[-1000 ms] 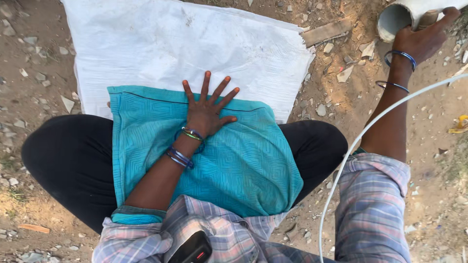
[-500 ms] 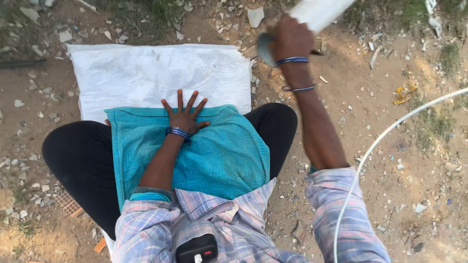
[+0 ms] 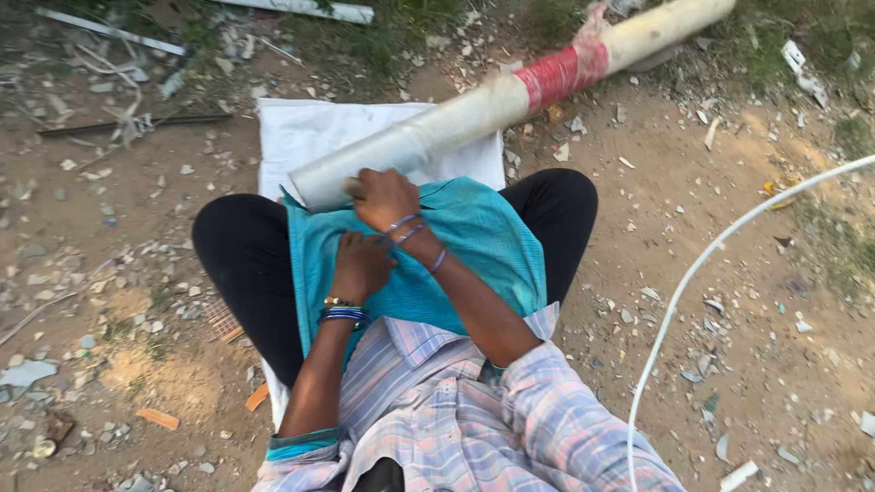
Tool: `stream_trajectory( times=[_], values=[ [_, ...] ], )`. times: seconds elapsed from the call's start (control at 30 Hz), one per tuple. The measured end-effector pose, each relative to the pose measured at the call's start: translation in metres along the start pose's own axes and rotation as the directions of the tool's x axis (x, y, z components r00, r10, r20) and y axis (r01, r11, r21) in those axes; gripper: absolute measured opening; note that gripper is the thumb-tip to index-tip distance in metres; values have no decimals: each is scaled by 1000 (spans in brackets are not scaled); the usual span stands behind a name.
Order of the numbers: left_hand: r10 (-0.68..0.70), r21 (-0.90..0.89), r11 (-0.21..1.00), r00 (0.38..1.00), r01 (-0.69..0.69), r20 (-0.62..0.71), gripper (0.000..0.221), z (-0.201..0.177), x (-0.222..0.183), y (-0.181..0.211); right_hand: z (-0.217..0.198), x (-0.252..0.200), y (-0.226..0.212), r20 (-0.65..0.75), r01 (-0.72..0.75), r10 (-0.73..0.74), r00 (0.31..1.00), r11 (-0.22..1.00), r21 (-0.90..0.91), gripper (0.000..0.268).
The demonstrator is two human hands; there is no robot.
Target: The person uses a knife to cut through plastic wrap on a long white pole, then removes the wrap and plastic fragments by hand.
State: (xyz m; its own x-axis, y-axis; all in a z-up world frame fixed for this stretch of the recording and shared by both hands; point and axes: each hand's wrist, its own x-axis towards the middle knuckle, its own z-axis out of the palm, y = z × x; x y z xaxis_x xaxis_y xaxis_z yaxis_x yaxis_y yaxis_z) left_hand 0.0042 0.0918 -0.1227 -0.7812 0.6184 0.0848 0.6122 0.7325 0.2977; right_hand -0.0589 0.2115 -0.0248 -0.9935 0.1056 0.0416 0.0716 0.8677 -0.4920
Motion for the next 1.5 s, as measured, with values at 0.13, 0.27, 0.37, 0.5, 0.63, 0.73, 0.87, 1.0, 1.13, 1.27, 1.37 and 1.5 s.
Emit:
stream_trajectory(
  times=[0.13, 0.27, 0.37, 0.5, 0.63, 0.73, 0.87, 1.0, 1.13, 1.27, 1.37, 1.5],
  values=[
    [-156, 34, 988, 982, 153, 107, 23, 19, 25, 6, 1, -25, 91, 23, -94, 104, 994, 960, -265, 14],
    [-241, -202, 951, 970, 235, -5, 39, 20, 61, 24, -32, -35, 125, 116, -96, 96, 989, 995, -8, 29],
    [-294, -191, 904, 882, 382, 369, 79, 15, 82, 30, -56, -41, 105, 89, -160, 148, 985, 975, 155, 31],
    [-338, -258, 861, 872, 439, 355, 92, 19, 81, 29, -80, -49, 73, 152, -272, 251, 956, 952, 138, 29],
    [-383, -283, 850, 889, 445, 250, 97, 30, 78, 40, -89, -55, 60, 191, -224, 210, 959, 973, 55, 30],
    [-378, -282, 836, 866, 471, 326, 99, 50, 76, 62, -92, -66, 75, 225, -192, 175, 958, 980, 52, 32],
    [-415, -215, 838, 841, 502, 346, 102, 72, 73, 73, -86, -73, 110, 259, -258, 194, 946, 935, 242, 31],
    [-393, -143, 853, 798, 502, 456, 100, 87, 73, 70, -75, -77, 137, 330, -404, 279, 902, 814, 416, 35],
    [-306, -167, 880, 800, 444, 515, 86, 73, 78, 55, -85, -48, 134, 283, -376, 259, 923, 759, 532, 41],
    [-146, -305, 922, 943, 239, 297, 55, 44, 96, 16, -91, -4, 127, 14, -85, 87, 996, 898, 432, 45],
    [-98, -412, 902, 990, 132, 102, 37, 13, 133, -27, -96, 34, 117, 143, -166, 114, 983, 880, 444, 38],
    [-253, -182, 946, 962, 268, 99, 55, -9, 155, -68, -86, 72, 111, 290, -257, 96, 952, 762, 594, 29]
  ],
)
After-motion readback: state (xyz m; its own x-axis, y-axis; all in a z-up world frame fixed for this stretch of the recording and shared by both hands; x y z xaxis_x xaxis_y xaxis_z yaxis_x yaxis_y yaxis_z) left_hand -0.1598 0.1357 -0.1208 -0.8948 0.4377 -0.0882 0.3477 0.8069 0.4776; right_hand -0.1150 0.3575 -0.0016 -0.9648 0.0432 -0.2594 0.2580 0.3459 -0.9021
